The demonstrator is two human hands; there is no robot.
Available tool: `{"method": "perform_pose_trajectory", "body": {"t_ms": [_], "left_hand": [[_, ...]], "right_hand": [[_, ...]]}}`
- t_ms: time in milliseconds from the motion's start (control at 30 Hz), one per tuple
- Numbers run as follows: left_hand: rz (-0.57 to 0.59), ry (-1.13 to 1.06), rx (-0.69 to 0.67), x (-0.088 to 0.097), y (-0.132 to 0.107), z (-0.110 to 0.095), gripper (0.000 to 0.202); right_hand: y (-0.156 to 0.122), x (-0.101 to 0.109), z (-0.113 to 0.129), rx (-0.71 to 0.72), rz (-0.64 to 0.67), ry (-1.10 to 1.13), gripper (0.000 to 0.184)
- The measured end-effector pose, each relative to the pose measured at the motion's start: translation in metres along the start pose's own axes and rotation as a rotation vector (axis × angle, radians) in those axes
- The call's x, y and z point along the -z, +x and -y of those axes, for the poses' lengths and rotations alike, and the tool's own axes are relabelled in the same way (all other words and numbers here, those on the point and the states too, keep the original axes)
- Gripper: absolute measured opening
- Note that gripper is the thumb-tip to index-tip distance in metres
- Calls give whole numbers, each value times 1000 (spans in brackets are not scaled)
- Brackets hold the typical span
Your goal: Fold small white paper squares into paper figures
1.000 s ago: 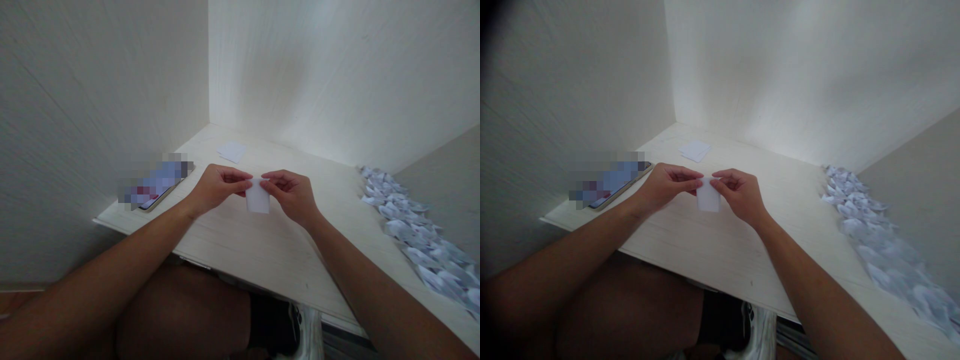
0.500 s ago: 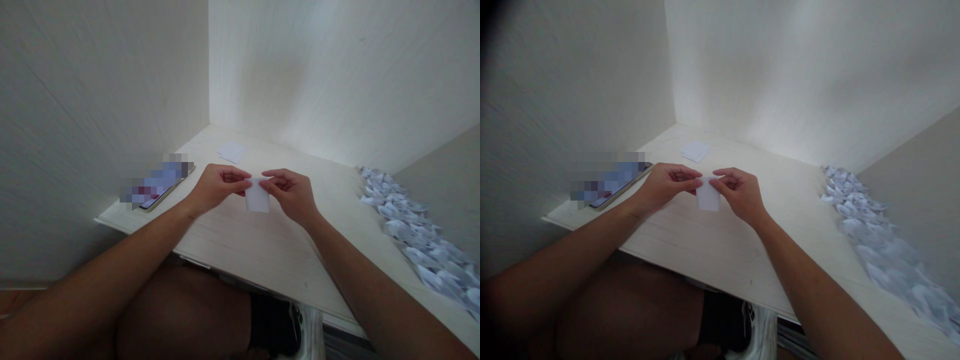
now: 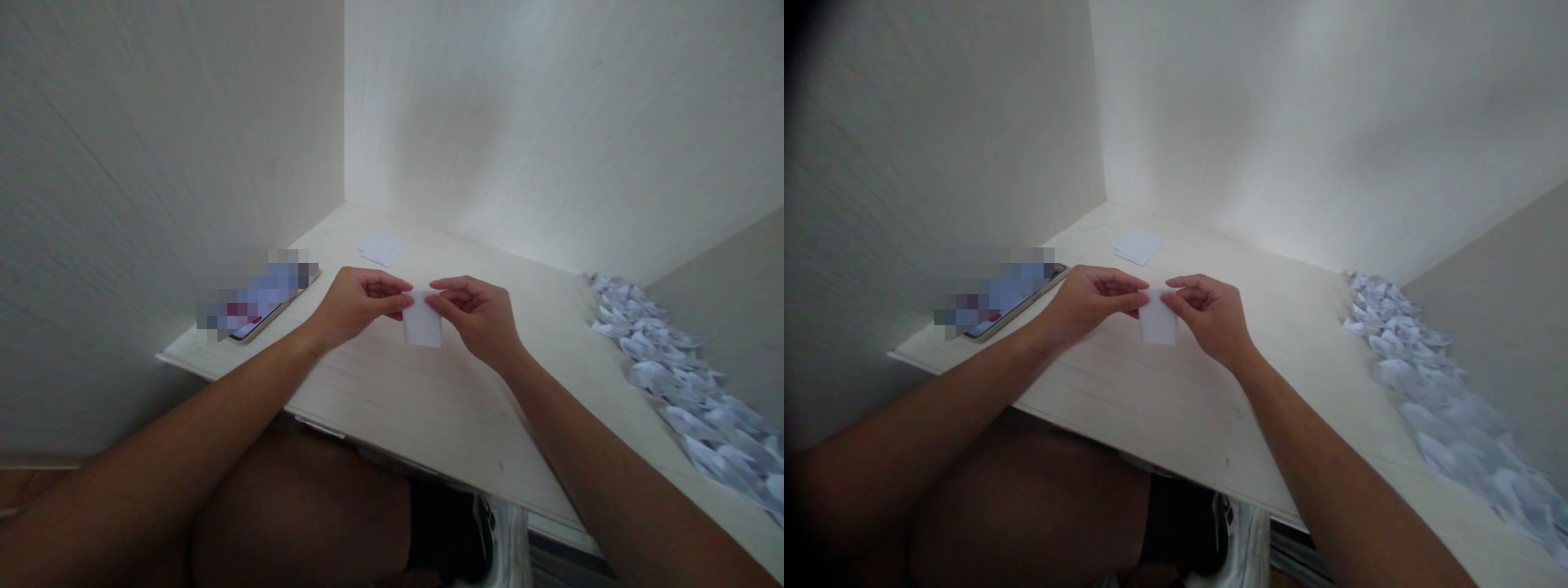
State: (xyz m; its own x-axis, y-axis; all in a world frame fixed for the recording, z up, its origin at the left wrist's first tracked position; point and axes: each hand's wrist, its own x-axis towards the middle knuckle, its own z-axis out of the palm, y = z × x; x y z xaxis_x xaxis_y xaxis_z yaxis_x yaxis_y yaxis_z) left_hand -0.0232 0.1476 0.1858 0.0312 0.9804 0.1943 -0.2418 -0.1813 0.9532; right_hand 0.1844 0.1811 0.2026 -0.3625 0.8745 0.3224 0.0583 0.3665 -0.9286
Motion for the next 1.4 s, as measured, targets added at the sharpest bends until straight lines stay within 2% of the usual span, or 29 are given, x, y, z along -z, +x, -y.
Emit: {"method": "perform_pose_trajectory", "body": {"t_ms": [433,667,867,1100,1300,1400], "left_hand": [[20,-14,15,2,0,1,27],[15,45,-2,2,-1,-2,24],[1,107,-46,-2,-2,-4,21],[-4,194,-88,-8,-5,-5,19],[-46,158,-87,-14,-6,-9,33],[-59,189,-117,-16,-6,-10,32]], "right_hand": [[0,-1,1,6,-12,15,19],[-1,0,1,-65,0,15,27],[0,-3,3,-137,19,53,23],[-3,-5,8,-115,23,-72,23],[-3,-5,12,-55,-41,-164,22],[-4,-5,13,-31,-66,-216,21]]}}
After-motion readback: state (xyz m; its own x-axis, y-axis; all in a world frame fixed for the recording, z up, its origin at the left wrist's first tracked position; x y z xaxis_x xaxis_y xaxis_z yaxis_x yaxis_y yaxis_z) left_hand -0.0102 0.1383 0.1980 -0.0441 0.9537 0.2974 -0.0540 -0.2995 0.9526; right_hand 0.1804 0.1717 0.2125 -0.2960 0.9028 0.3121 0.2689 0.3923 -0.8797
